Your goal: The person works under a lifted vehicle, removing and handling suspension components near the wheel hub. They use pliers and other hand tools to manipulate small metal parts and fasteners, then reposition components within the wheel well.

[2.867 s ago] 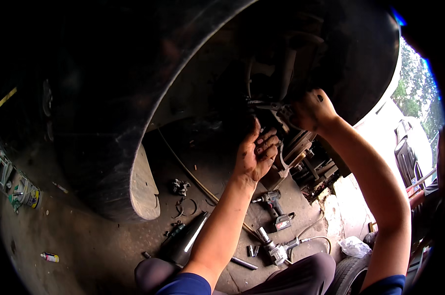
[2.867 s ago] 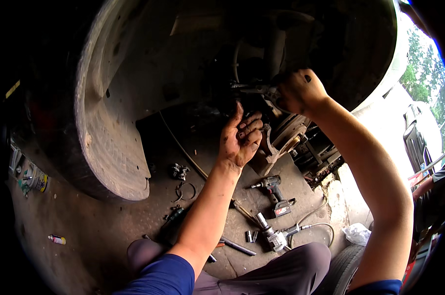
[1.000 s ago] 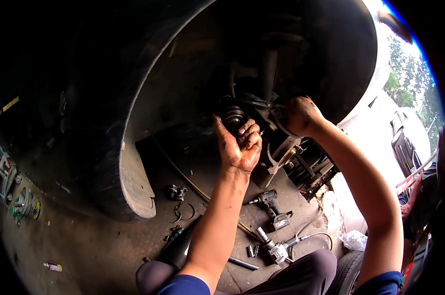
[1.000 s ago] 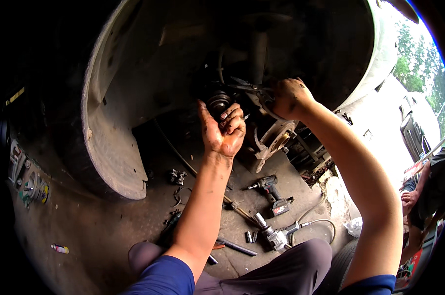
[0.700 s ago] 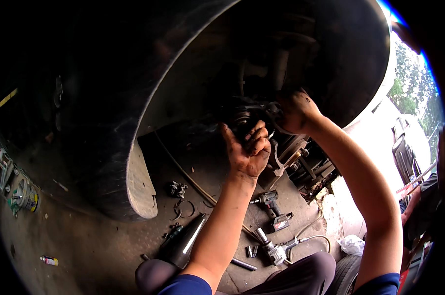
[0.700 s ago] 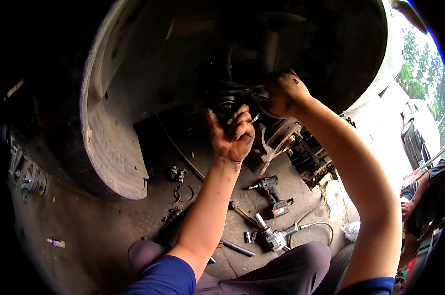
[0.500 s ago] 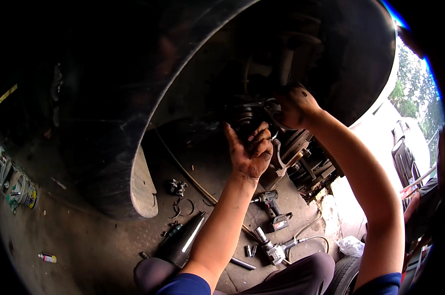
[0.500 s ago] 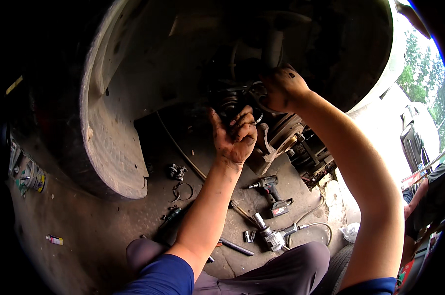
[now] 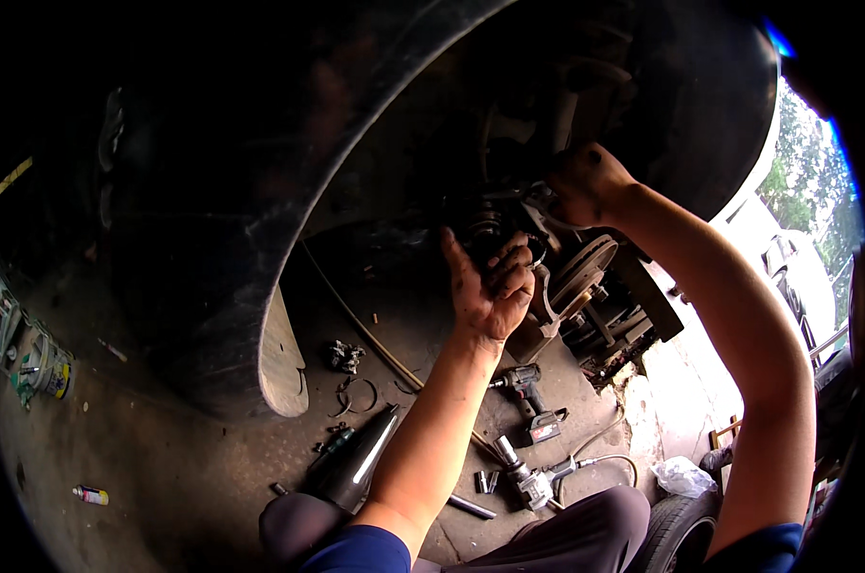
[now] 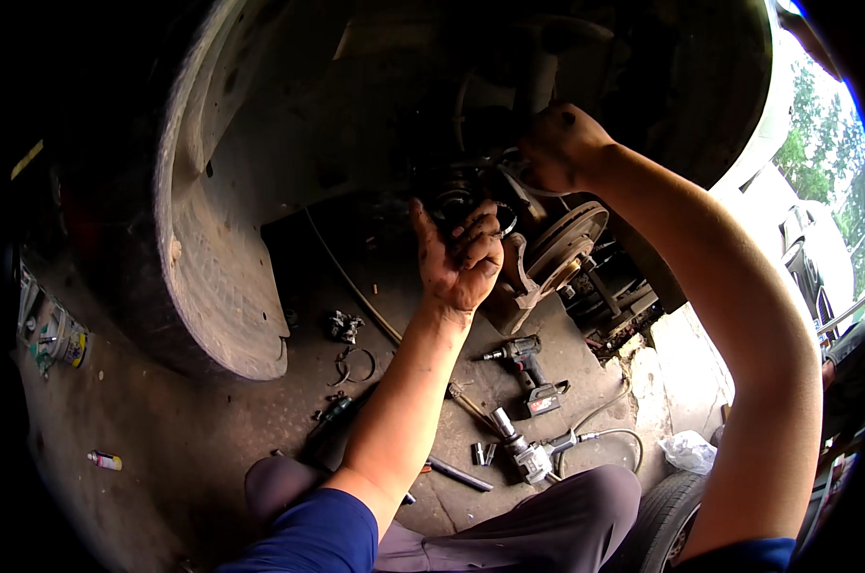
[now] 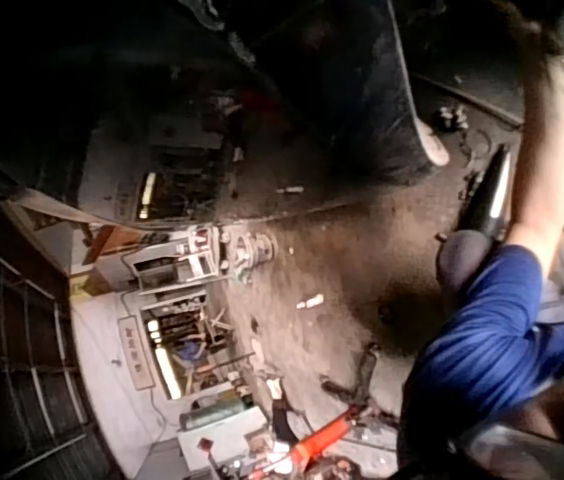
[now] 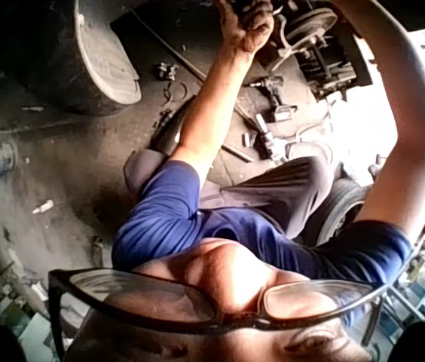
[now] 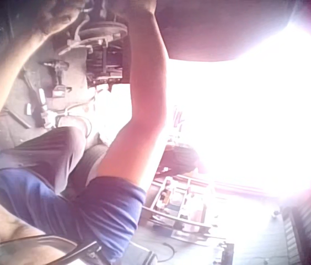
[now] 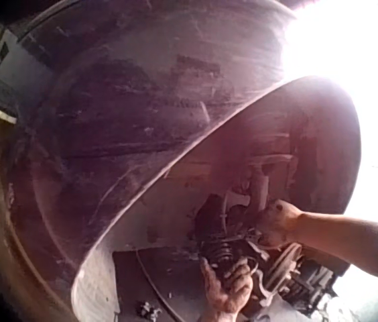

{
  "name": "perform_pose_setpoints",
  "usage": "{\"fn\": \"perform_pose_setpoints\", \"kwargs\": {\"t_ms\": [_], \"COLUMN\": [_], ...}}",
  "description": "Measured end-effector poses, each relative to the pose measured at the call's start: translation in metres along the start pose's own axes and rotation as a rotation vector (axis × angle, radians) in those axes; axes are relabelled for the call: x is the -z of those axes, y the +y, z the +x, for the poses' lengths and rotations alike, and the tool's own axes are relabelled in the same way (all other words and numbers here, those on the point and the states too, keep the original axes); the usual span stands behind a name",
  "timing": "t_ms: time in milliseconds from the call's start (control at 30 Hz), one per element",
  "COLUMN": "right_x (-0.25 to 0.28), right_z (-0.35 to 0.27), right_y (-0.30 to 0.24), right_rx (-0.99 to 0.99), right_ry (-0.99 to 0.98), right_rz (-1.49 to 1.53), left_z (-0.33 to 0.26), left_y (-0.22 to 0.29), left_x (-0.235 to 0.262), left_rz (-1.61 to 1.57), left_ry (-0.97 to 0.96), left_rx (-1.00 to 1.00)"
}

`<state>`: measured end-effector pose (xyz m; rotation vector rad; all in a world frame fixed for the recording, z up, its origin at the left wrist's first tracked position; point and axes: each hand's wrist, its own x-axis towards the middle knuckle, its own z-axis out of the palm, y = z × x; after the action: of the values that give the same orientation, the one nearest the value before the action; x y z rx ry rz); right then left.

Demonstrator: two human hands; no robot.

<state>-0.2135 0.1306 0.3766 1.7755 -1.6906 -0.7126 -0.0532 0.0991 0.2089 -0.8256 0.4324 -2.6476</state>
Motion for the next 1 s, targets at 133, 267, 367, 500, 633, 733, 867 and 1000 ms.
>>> {"fn": "perform_pose_setpoints", "kwargs": {"t_ms": [133,267,367,500,633,733,867,1000], "right_x": [0.013,-0.013,-0.013,0.010,0.046,0.037,-0.027,-0.048], "right_z": [0.010,0.010,0.007,-0.006,-0.055,-0.096,-0.179,-0.250], "right_y": [0.005,0.019,0.021,0.019,0.015,-0.007,-0.032,-0.070], "right_rx": [-0.002,0.178,0.166,0.111,-0.181,-0.310,-0.316,-0.592], "right_ry": [-0.100,0.247,0.365,0.452,0.272,0.402,0.651,0.383], "right_rz": [-0.032,-0.098,0.007,0.167,0.327,0.568,0.832,1.028], "left_z": [0.001,0.004,0.002,0.001,-0.001,-0.006,-0.010,-0.015], "left_y": [0.008,0.003,0.005,0.003,0.004,0.005,0.000,0.003], "left_x": [0.001,0.007,0.005,0.003,0.006,-0.006,0.005,-0.013], "left_rz": [0.056,0.119,0.105,0.134,0.173,0.196,0.077,-0.006], "left_ry": [-0.074,-0.048,0.047,0.034,0.038,0.184,0.110,0.170], "left_rx": [0.048,0.008,-0.041,-0.009,-0.030,-0.080,-0.020,0.027]}}
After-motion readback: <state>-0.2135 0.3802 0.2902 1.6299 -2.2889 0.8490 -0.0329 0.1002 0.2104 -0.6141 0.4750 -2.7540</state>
